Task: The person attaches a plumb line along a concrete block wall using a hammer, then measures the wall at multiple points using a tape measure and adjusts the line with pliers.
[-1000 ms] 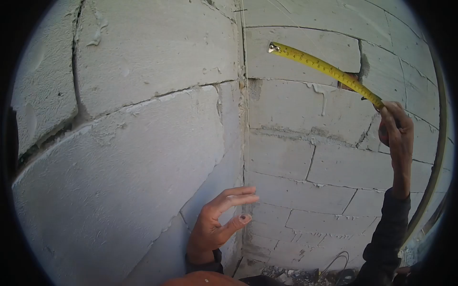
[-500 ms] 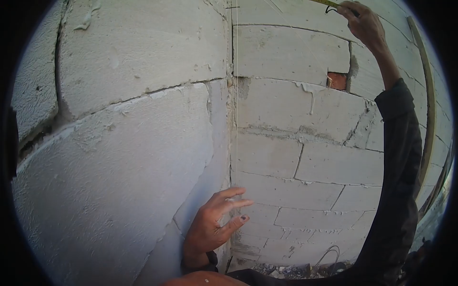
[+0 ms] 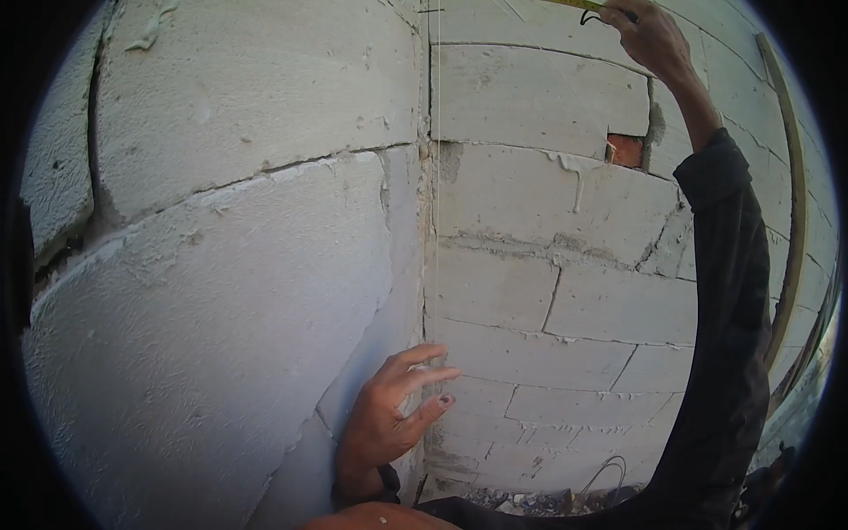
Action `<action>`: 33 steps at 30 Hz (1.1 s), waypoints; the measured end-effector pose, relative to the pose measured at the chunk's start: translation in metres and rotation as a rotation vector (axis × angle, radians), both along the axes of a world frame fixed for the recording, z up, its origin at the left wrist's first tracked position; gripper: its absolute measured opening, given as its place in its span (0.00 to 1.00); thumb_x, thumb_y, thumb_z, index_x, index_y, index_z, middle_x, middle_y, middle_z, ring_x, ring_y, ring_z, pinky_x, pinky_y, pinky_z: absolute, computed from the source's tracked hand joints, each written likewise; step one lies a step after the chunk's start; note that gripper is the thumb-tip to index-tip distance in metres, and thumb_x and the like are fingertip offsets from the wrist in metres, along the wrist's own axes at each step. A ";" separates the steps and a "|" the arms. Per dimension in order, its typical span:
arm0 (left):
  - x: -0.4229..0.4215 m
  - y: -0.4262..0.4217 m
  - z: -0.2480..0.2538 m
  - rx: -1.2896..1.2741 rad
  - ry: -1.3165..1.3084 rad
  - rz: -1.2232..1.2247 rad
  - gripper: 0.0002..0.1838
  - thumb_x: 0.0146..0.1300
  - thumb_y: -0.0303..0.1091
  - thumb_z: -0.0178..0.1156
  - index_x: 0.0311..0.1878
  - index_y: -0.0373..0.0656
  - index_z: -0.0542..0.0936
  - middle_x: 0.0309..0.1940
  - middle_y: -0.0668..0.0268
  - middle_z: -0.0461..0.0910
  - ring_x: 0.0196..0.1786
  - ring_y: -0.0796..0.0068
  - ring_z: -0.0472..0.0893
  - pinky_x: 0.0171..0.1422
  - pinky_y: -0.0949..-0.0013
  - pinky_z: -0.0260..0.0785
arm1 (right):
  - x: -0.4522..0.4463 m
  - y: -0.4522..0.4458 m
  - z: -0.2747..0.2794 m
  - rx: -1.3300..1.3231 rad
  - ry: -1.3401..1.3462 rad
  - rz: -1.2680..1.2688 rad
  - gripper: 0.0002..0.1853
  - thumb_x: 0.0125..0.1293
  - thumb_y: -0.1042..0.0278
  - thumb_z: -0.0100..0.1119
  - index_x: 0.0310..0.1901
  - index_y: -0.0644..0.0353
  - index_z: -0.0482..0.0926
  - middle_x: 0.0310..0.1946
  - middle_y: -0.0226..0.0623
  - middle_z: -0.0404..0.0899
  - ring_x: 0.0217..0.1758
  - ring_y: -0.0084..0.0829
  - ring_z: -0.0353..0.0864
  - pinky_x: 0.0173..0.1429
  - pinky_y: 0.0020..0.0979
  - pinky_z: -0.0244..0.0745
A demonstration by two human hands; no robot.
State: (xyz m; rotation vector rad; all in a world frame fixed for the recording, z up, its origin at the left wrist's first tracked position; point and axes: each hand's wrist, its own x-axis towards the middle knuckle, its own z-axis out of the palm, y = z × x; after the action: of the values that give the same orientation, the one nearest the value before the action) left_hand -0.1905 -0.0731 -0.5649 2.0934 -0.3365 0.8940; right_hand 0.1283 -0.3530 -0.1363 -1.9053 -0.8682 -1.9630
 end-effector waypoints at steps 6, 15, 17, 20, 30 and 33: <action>0.000 0.000 0.000 0.006 -0.007 0.006 0.17 0.72 0.34 0.72 0.61 0.43 0.89 0.70 0.47 0.80 0.75 0.47 0.78 0.78 0.51 0.71 | 0.001 0.004 0.001 -0.005 0.002 -0.005 0.18 0.79 0.49 0.63 0.56 0.51 0.92 0.35 0.29 0.89 0.27 0.21 0.75 0.37 0.34 0.73; 0.000 0.001 0.000 0.018 -0.021 0.006 0.17 0.72 0.33 0.72 0.61 0.43 0.89 0.70 0.46 0.80 0.75 0.47 0.78 0.78 0.51 0.71 | -0.008 0.009 0.000 -0.009 -0.001 -0.011 0.18 0.80 0.49 0.63 0.57 0.51 0.92 0.35 0.29 0.89 0.27 0.21 0.75 0.37 0.34 0.73; 0.000 0.001 0.000 0.014 -0.020 0.005 0.16 0.72 0.33 0.72 0.61 0.43 0.89 0.70 0.46 0.80 0.75 0.47 0.78 0.78 0.50 0.70 | -0.010 0.008 -0.002 -0.009 -0.003 -0.013 0.18 0.80 0.49 0.62 0.57 0.51 0.92 0.35 0.29 0.89 0.26 0.21 0.75 0.37 0.34 0.73; 0.000 0.001 0.000 0.013 -0.018 0.009 0.16 0.72 0.33 0.72 0.61 0.43 0.89 0.70 0.46 0.80 0.75 0.47 0.78 0.78 0.50 0.70 | -0.011 0.009 -0.002 -0.010 -0.004 -0.016 0.18 0.80 0.49 0.62 0.57 0.51 0.92 0.35 0.28 0.89 0.26 0.21 0.75 0.37 0.34 0.73; 0.000 0.001 -0.001 0.020 -0.035 0.025 0.16 0.72 0.33 0.72 0.61 0.43 0.89 0.69 0.46 0.80 0.74 0.47 0.79 0.77 0.51 0.71 | -0.017 0.017 -0.003 -0.017 -0.013 -0.015 0.18 0.80 0.49 0.62 0.57 0.51 0.92 0.36 0.28 0.89 0.26 0.20 0.75 0.37 0.34 0.74; 0.000 0.000 0.001 0.017 -0.035 0.019 0.16 0.72 0.33 0.72 0.61 0.42 0.89 0.69 0.46 0.80 0.74 0.47 0.79 0.77 0.51 0.71 | -0.017 0.016 -0.005 -0.019 -0.012 -0.017 0.18 0.80 0.49 0.62 0.57 0.51 0.92 0.36 0.28 0.90 0.26 0.20 0.75 0.37 0.34 0.74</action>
State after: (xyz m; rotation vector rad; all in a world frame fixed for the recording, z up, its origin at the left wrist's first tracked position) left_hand -0.1909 -0.0727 -0.5637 2.1014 -0.3440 0.9425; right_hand 0.1109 -0.3367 -0.1408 -1.9191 -0.8797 -1.9842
